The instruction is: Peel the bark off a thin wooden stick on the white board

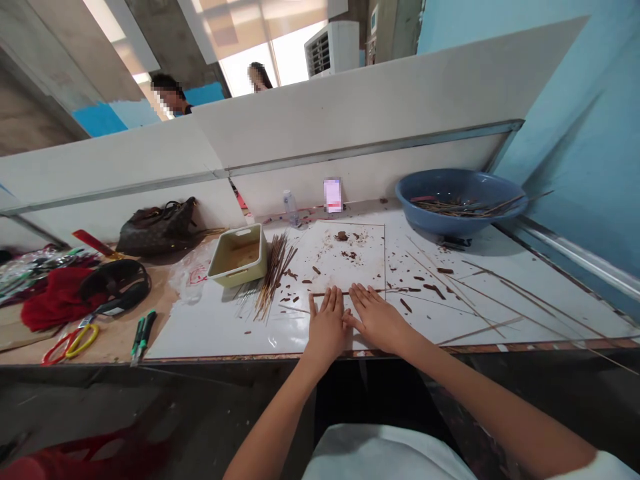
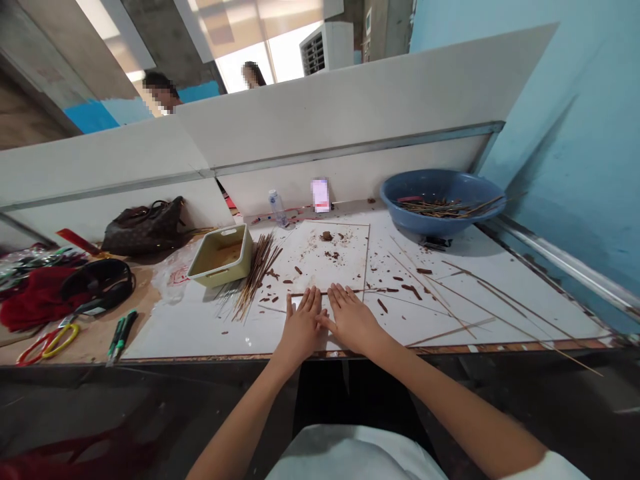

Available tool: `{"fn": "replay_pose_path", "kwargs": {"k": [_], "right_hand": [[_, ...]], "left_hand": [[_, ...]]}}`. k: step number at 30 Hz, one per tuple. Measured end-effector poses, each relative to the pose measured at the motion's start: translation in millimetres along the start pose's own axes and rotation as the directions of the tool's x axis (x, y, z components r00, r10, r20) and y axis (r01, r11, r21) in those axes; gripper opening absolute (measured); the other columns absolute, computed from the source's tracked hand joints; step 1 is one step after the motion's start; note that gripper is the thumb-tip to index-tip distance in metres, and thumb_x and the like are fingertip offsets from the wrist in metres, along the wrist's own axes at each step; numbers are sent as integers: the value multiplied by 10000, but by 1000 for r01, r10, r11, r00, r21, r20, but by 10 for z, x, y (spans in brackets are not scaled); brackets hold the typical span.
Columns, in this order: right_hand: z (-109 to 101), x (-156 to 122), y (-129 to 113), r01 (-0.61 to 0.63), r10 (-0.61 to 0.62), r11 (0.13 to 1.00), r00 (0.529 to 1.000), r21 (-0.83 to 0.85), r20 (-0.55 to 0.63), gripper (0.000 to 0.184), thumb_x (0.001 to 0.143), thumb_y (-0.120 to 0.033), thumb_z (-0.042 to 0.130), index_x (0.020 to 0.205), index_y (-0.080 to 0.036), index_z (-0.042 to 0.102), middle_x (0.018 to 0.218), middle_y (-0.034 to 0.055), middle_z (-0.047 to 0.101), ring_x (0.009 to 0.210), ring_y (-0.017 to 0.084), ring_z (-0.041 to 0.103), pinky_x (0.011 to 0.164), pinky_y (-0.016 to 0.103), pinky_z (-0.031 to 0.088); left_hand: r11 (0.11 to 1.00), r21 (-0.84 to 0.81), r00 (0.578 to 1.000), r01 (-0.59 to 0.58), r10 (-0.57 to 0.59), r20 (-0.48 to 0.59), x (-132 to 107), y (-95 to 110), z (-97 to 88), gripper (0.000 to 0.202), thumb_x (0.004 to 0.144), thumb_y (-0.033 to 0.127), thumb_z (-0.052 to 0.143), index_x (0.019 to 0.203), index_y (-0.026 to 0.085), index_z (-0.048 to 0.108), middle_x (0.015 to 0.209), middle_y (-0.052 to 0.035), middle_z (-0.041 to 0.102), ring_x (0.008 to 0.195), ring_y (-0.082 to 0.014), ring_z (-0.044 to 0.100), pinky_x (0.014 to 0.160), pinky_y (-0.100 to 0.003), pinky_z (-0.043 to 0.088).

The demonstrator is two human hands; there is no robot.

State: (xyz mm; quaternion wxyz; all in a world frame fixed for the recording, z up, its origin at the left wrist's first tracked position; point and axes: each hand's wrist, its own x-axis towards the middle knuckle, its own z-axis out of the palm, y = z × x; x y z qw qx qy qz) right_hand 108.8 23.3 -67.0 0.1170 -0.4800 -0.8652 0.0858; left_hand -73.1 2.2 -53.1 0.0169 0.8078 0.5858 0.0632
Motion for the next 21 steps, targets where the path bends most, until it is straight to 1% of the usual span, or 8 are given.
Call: {"fn": "replay_pose_path", "kwargs": {"k": [2,6,8,11,13,15,19,21], "right_hand": [[-11,8,16,10,-10,1000,1000,-11,-1,893,1127,-671,153,1700,-28,389,1746,247,377,1663,318,317,1379,538,227],[-111,211,63,-36,36,999,999,-15,26,897,1128,-664,155,1690,-10,399,1737,267,388,1661,335,318,1378,534,231],[-113,242,68,-44,44,999,999,-15,18,897,1127,-668,151,1698,-18,387,1740,262,386,1661,340,317,1374,546,241],[-21,107,38,-21,21,1000,1000,-10,-21,901,1118,-699,161,1720,-59,362,1751,231,384,1665,336,304,1371,549,253],[46,1,19,-10,10,1000,999,-5,-34,915,1115,-707,174,1722,-45,347,1760,236,358,1671,336,285,1374,540,248],[55,-13,23,-11,11,1000,1000,-4,-19,920,1118,-697,177,1716,-17,342,1763,251,336,1674,338,278,1377,539,237],[-94,227,87,-46,46,999,998,-5,41,876,1129,-652,243,1711,-5,345,1749,271,354,1670,350,288,1378,550,216],[-146,303,107,-59,60,998,997,-17,56,873,1133,-640,260,1702,16,348,1748,287,347,1672,353,282,1378,543,211]], "left_hand": [[1000,8,1000,1,-1,1,1,-15,4,624,1145,369,288,1735,170,329,1778,-117,355,1678,-285,314,1384,-683,89],[999,17,999,31,-32,32,232,-49,-58,625,1134,360,318,1729,172,349,1772,-130,371,1674,-309,320,1375,-698,124],[999,7,998,40,-41,43,280,-50,-77,622,1137,356,303,1723,157,359,1768,-139,377,1674,-306,321,1373,-701,120],[999,-7,999,41,-41,20,149,-39,-53,617,1145,358,273,1713,141,376,1764,-146,383,1671,-292,330,1378,-691,96],[999,-9,999,33,-34,-6,33,-47,-24,615,1149,364,266,1712,146,380,1760,-141,392,1668,-282,339,1385,-673,93],[1000,-12,1000,29,-29,-7,10,-70,-17,613,1149,366,271,1712,151,383,1755,-140,401,1664,-281,348,1386,-670,98],[998,-21,998,54,-53,31,258,-121,-85,611,1142,350,298,1697,117,399,1754,-166,389,1665,-287,345,1381,-678,94],[998,-14,998,64,-64,27,348,-131,-108,609,1141,341,303,1693,100,399,1751,-179,388,1663,-291,350,1377,-685,98]]}}
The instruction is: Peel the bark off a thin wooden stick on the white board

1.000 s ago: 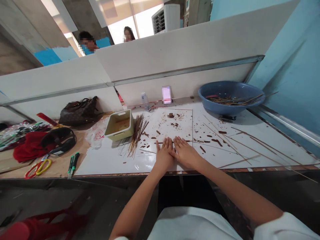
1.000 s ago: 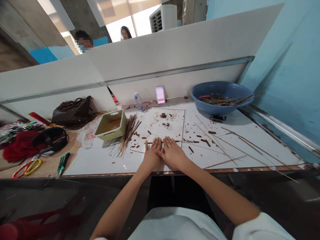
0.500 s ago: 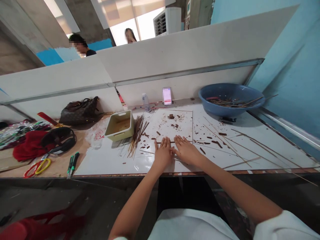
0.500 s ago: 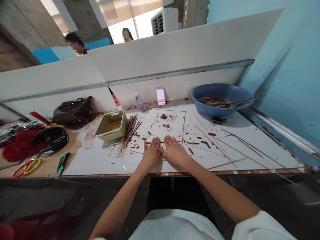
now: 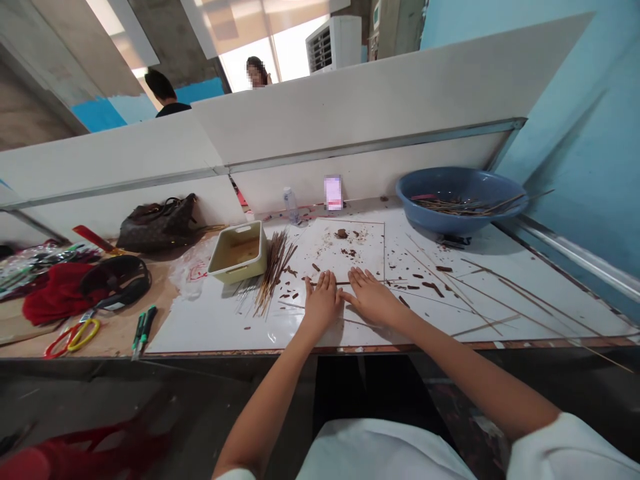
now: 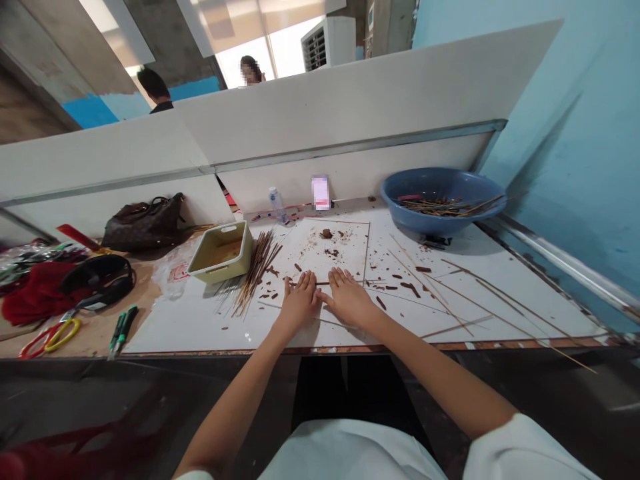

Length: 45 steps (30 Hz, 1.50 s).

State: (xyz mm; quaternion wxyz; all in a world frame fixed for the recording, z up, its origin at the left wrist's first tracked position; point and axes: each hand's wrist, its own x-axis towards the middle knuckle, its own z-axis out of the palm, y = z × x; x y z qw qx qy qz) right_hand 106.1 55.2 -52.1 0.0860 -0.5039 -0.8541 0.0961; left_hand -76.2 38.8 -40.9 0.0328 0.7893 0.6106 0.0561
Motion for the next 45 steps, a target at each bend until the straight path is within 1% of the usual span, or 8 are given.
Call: {"fn": "replay_pose_path", "kwargs": {"k": [7,14,21,28,34,38,41,45], "right_hand": [[225,-375,7,87,-88,996,995,-23,-52,913,1122,-687,249,1699,11,361,1765,273,316,1671,343,287,1378,523,237],[111,-94,76,29,-30,998,999,-57,-17,988,1110,-716,144,1674,62,374,1744,311,338,1663,368,299,1374,542,230],[254,-428,27,75,-77,997,995,-37,-65,961,1108,-727,194,1700,13,355,1763,272,311,1667,353,295,1371,545,262],[121,-145,64,19,-20,998,1000,-58,-23,992,1111,-711,170,1670,86,358,1745,314,317,1665,371,290,1378,542,229],[291,-436,50,67,-69,997,994,-37,-82,956,1111,-717,191,1701,18,350,1771,267,304,1674,347,278,1371,525,265],[174,-295,59,35,-35,999,999,-37,-6,1018,1100,-737,162,1675,82,352,1756,303,295,1671,368,276,1378,527,236],[94,-147,76,-4,4,1000,1000,-28,5,987,1105,-720,184,1690,60,337,1759,289,305,1677,361,257,1386,527,200],[181,-308,57,25,-26,999,999,-23,-38,970,1102,-733,197,1712,11,323,1768,264,305,1675,349,270,1380,530,230]], "left_hand": [[997,53,996,-52,56,-72,-387,-61,103,579,1162,341,258,1679,154,439,1724,-132,460,1633,-264,412,1388,-644,150],[999,40,1000,1,0,-20,-75,-97,-11,569,1147,311,292,1662,141,467,1707,-154,484,1628,-287,420,1374,-661,194],[995,93,993,-34,44,-109,-425,-121,141,573,1153,332,304,1662,118,458,1709,-149,487,1621,-271,432,1387,-587,217],[999,50,999,3,0,-49,-103,-163,28,571,1146,295,297,1643,81,477,1698,-178,490,1628,-290,418,1379,-630,205],[996,86,989,7,6,-148,-433,-140,156,574,1149,313,304,1667,117,455,1708,-164,481,1625,-287,426,1375,-610,242],[997,65,995,31,-25,-97,-308,-136,84,584,1147,316,292,1649,77,473,1688,-186,498,1621,-299,431,1380,-623,217],[997,56,996,53,-49,-69,-166,-138,19,596,1139,314,314,1641,30,463,1708,-207,458,1641,-312,391,1384,-627,198],[997,57,995,44,-38,-94,-357,-135,60,601,1147,325,303,1656,39,442,1714,-205,445,1639,-311,395,1378,-636,216]]}}
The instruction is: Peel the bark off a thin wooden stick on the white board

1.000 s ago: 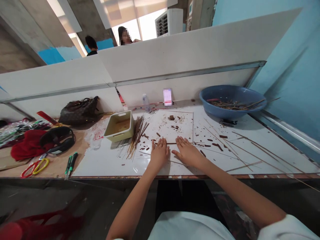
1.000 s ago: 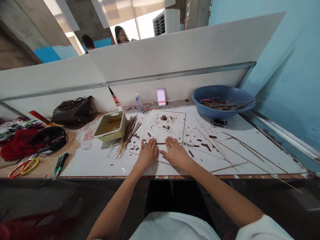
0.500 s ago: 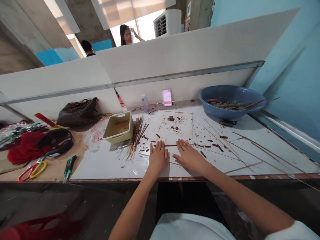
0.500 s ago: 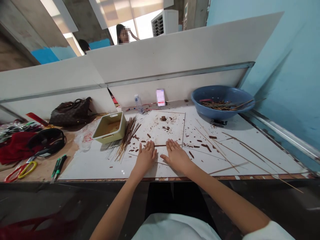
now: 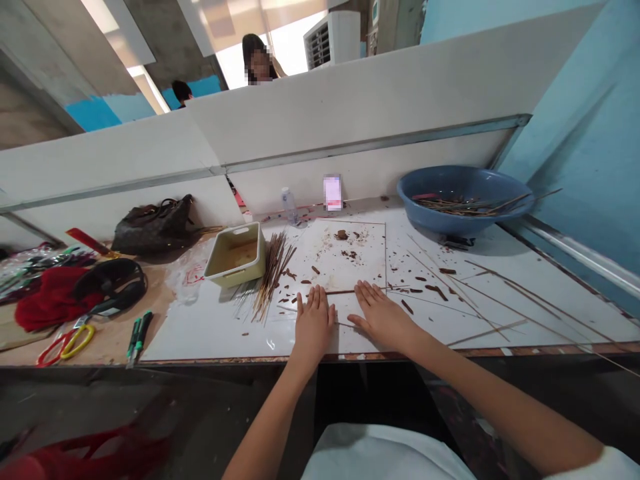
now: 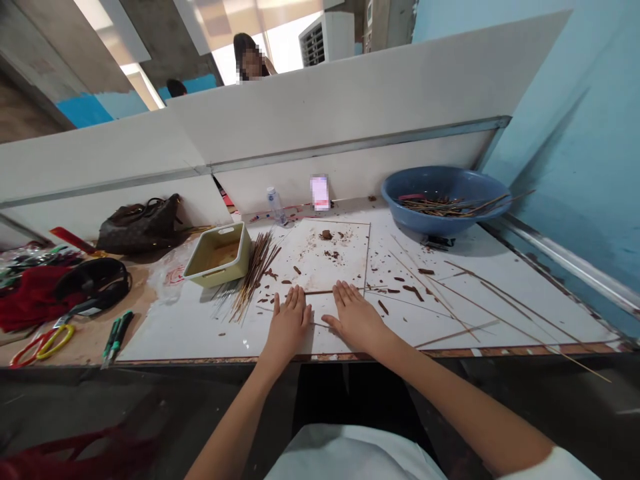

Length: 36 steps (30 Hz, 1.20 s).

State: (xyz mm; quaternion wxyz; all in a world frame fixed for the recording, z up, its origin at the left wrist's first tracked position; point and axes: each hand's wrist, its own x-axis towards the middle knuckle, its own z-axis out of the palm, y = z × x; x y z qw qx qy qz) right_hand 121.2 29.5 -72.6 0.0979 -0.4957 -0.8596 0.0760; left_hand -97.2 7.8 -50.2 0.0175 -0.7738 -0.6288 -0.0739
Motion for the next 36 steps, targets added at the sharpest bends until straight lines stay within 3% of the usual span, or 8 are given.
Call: {"fn": "replay_pose_path", "kwargs": {"k": [4,8,11,18,22,25,31,36], "right_hand": [[53,-129,-19,20,-20,1000,1000,-6,-4,975,1099,-742,212,1693,15,372,1766,269,308,1664,360,301,1372,522,262],[-43,92,37,-7,7,1000,1000,-12,21,993,1101,-729,223,1675,68,367,1737,312,345,1660,384,302,1377,547,232],[-45,144,64,3,-4,1000,1000,-16,-7,974,1106,-722,199,1706,37,314,1741,298,346,1660,384,304,1373,583,229],[99,-568,-40,77,-77,997,994,5,-78,891,1121,-696,292,1747,-63,274,1767,237,334,1647,355,349,1341,559,345],[62,-826,-38,106,-104,994,992,14,-76,867,1119,-685,347,1752,-95,281,1760,217,363,1632,346,384,1317,541,400],[7,-734,-23,95,-95,995,992,2,-85,870,1123,-685,328,1736,-68,316,1750,238,372,1636,350,372,1328,547,379],[-35,-269,-16,4,-5,1000,999,-24,-49,931,1118,-695,299,1678,46,377,1740,307,334,1652,379,320,1353,566,312],[112,-454,-10,53,-56,998,991,-23,-121,911,1113,-689,342,1755,-52,232,1765,252,329,1647,372,344,1346,574,325]], "left_hand": [[1000,-15,999,-15,14,-29,-163,-16,21,588,1154,318,285,1671,84,437,1720,-190,441,1640,-299,396,1374,-660,206],[1000,-22,1000,11,-11,-7,67,-28,-26,581,1148,315,294,1661,99,462,1720,-190,442,1645,-308,386,1371,-703,135],[999,-6,999,32,-32,-17,128,-17,-47,578,1142,328,326,1660,119,474,1713,-178,462,1657,-327,358,1364,-726,124],[999,40,998,32,-30,-53,-498,40,-99,560,1133,315,380,1675,216,477,1735,-104,450,1689,-365,259,1350,-766,154],[999,41,999,-1,2,-40,-640,57,-145,559,1139,320,370,1675,194,468,1741,-114,441,1684,-343,285,1359,-748,166],[999,26,998,-35,36,-43,-507,89,-151,554,1149,308,340,1675,180,459,1745,-122,429,1675,-308,317,1372,-699,190],[998,3,998,-67,67,9,-96,157,-92,567,1148,311,328,1666,122,459,1730,-160,439,1650,-313,372,1364,-679,245],[997,2,997,-72,72,-28,-303,182,-45,564,1155,317,312,1665,126,456,1726,-146,454,1637,-289,402,1369,-637,271]]}}
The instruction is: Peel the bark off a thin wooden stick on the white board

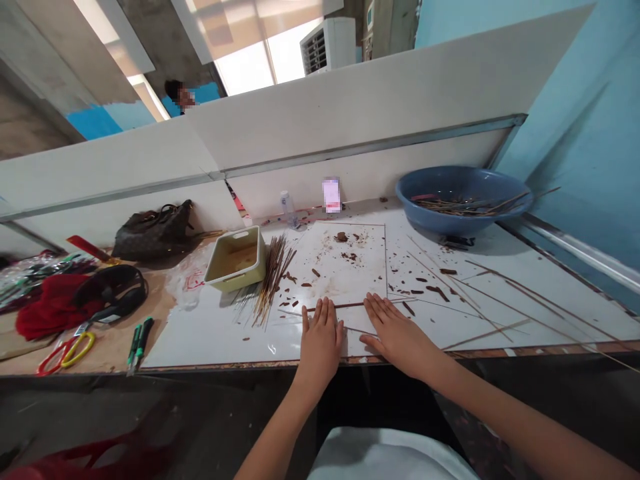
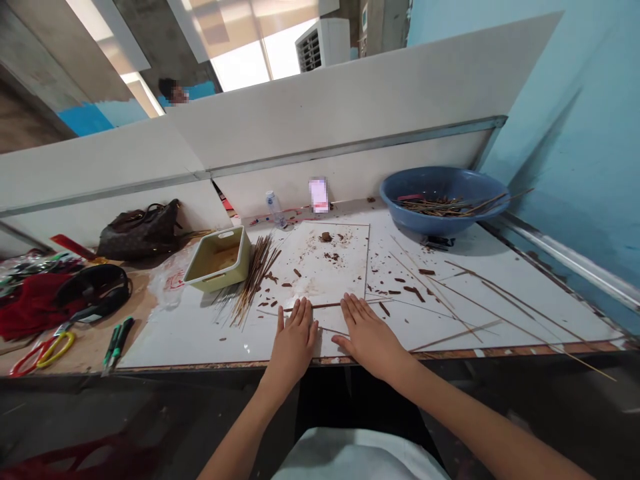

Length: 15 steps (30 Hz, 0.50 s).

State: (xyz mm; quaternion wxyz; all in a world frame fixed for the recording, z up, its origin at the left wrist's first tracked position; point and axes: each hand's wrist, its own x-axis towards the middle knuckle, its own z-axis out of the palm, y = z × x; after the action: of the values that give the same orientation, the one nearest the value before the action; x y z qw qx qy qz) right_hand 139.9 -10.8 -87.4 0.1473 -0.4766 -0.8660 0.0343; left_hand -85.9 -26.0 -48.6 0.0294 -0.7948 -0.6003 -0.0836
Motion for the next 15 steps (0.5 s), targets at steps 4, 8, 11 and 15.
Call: {"fn": "replay_pose_path", "kwargs": {"k": [4,8,11,15], "right_hand": [[-74,-184,65,73,-73,997,996,3,-45,780,1137,-596,363,1750,-117,310,1727,210,454,1588,367,456,1315,583,363],[-400,-17,292,25,-24,1000,995,1,-96,458,1131,-299,413,1415,-159,743,1332,191,758,1272,343,684,1190,554,464],[-596,170,435,2,3,999,996,52,-93,342,1103,-273,518,1110,-187,850,1062,147,745,1021,296,710,952,460,531],[-591,301,496,77,-68,989,994,125,-81,294,1096,-269,578,1039,-219,862,923,85,724,900,239,698,900,418,460]], "left_hand": [[1000,-4,1000,-1,1,-14,-236,29,5,554,1157,323,335,1671,146,442,1727,-141,465,1632,-285,412,1375,-628,261],[1000,-14,999,9,-10,-38,-130,16,-60,483,1140,244,397,1591,151,542,1672,-156,548,1609,-319,441,1356,-681,252],[996,-92,996,-12,4,-84,128,24,-134,346,1106,197,518,1387,210,719,1457,-122,720,1433,-295,605,1349,-630,287],[962,-237,987,-138,113,-118,475,139,-139,187,1034,268,716,1180,271,833,1125,-77,783,1133,-263,664,1208,-532,459]]}}
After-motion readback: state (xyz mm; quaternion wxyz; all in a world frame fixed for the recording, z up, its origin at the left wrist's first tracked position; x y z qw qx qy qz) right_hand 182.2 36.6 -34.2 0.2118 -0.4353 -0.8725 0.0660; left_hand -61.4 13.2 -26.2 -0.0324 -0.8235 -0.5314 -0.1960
